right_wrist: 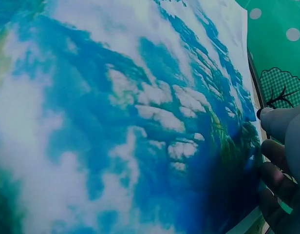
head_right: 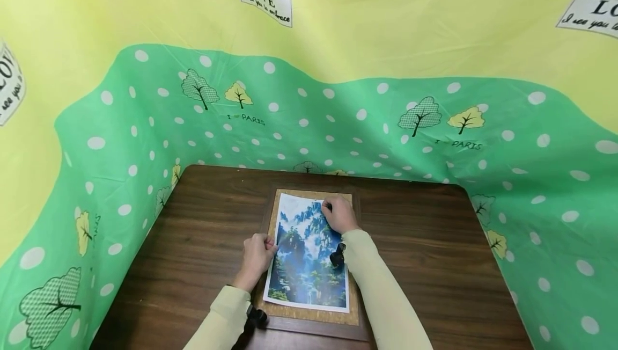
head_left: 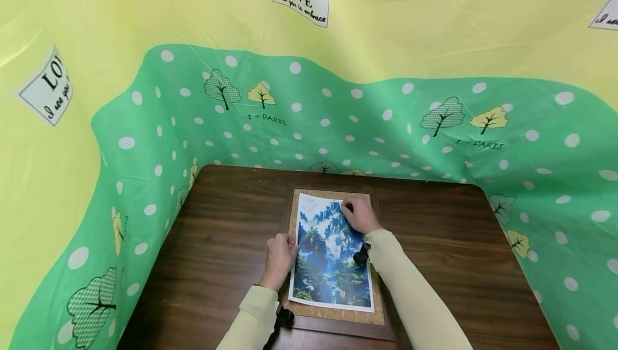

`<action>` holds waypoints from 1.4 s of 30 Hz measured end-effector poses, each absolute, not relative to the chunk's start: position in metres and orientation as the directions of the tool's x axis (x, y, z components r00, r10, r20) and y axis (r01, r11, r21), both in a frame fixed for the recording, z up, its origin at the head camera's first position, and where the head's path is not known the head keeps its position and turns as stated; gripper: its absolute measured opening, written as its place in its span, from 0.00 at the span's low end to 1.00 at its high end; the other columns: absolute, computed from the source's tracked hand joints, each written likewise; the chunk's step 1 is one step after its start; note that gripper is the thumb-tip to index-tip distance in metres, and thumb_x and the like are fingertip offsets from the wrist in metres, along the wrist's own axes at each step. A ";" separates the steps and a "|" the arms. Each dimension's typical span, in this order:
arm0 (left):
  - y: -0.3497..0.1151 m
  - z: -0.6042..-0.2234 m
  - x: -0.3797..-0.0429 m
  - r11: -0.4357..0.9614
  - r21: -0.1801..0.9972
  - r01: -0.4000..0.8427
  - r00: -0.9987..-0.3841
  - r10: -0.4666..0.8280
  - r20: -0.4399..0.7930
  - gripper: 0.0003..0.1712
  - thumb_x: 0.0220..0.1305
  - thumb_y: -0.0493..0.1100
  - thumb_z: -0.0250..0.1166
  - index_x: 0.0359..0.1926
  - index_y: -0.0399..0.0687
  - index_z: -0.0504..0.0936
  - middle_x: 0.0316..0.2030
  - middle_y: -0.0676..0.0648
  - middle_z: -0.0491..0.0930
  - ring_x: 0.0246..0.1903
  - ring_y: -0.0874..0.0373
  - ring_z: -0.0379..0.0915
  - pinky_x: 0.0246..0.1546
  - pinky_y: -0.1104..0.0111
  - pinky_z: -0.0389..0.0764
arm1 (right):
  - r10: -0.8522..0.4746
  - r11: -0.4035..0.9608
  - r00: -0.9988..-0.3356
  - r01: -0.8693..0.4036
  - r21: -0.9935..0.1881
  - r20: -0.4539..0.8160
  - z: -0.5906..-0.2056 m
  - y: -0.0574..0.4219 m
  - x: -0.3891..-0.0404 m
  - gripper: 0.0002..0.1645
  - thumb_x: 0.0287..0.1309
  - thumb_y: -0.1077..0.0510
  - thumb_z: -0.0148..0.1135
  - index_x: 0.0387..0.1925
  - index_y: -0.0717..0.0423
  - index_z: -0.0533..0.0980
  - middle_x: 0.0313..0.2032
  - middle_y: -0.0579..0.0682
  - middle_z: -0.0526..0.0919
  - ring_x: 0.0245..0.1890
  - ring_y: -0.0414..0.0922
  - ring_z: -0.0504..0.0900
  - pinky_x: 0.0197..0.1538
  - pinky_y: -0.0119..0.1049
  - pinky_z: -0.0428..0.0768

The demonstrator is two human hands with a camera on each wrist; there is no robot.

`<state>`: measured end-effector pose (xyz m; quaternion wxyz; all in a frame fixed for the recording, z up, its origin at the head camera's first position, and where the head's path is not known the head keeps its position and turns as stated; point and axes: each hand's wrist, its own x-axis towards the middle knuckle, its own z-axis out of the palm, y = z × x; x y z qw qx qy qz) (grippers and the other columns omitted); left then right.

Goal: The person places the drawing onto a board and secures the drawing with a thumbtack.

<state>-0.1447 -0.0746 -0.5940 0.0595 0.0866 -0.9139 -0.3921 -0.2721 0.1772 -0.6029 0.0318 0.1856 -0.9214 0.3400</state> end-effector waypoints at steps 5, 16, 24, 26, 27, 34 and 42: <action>-0.075 -0.592 -0.145 0.686 0.721 -0.096 -0.977 -0.204 0.064 0.16 0.59 0.33 0.78 0.22 0.45 0.80 0.20 0.51 0.77 0.22 0.59 0.72 0.24 0.65 0.75 | -0.299 0.727 -0.937 -0.345 -0.593 0.178 -0.602 0.173 -0.279 0.09 0.73 0.61 0.63 0.33 0.54 0.83 0.32 0.50 0.79 0.33 0.47 0.73 0.45 0.49 0.74; -0.073 -0.597 -0.145 0.671 0.733 -0.113 -0.977 -0.207 0.039 0.15 0.58 0.33 0.78 0.22 0.45 0.80 0.20 0.51 0.78 0.22 0.60 0.72 0.25 0.66 0.75 | -0.223 0.793 -0.971 -0.230 -0.565 0.084 -0.605 0.160 -0.287 0.07 0.73 0.56 0.65 0.37 0.52 0.84 0.43 0.54 0.80 0.45 0.52 0.77 0.53 0.53 0.78; -0.074 -0.601 -0.146 0.675 0.733 -0.089 -0.978 -0.198 0.063 0.15 0.58 0.32 0.78 0.22 0.44 0.80 0.20 0.51 0.78 0.22 0.60 0.72 0.24 0.66 0.75 | -0.184 0.801 -0.981 -0.188 -0.569 0.065 -0.606 0.156 -0.289 0.07 0.72 0.55 0.66 0.38 0.53 0.85 0.43 0.55 0.79 0.44 0.53 0.77 0.53 0.53 0.79; -0.074 -0.601 -0.146 0.677 0.731 -0.085 -0.978 -0.197 0.068 0.15 0.58 0.32 0.78 0.22 0.44 0.80 0.20 0.51 0.78 0.22 0.60 0.72 0.24 0.66 0.75 | -0.175 0.805 -0.983 -0.177 -0.566 0.058 -0.606 0.155 -0.290 0.07 0.72 0.55 0.66 0.38 0.53 0.85 0.43 0.56 0.79 0.44 0.53 0.76 0.53 0.53 0.79; -0.074 -0.601 -0.146 0.680 0.729 -0.083 -0.978 -0.196 0.072 0.15 0.58 0.32 0.78 0.22 0.44 0.80 0.20 0.51 0.78 0.22 0.61 0.72 0.24 0.66 0.75 | -0.172 0.808 -0.984 -0.172 -0.563 0.054 -0.606 0.154 -0.291 0.07 0.72 0.55 0.66 0.39 0.54 0.85 0.44 0.56 0.79 0.44 0.53 0.76 0.53 0.53 0.79; -0.071 -0.599 -0.141 0.676 0.732 -0.087 -0.977 -0.200 0.069 0.16 0.58 0.31 0.77 0.22 0.44 0.79 0.19 0.51 0.76 0.21 0.59 0.70 0.23 0.66 0.73 | -0.158 0.810 -0.987 -0.148 -0.568 0.032 -0.604 0.153 -0.291 0.07 0.71 0.56 0.65 0.39 0.54 0.86 0.44 0.56 0.81 0.44 0.53 0.78 0.53 0.53 0.79; -0.071 -0.599 -0.140 0.675 0.731 -0.098 -0.977 -0.207 0.060 0.16 0.58 0.32 0.78 0.22 0.45 0.79 0.19 0.51 0.77 0.21 0.60 0.71 0.24 0.66 0.74 | -0.122 0.788 -0.992 -0.107 -0.606 0.017 -0.604 0.154 -0.293 0.07 0.69 0.55 0.68 0.36 0.52 0.87 0.39 0.52 0.86 0.37 0.49 0.81 0.44 0.49 0.81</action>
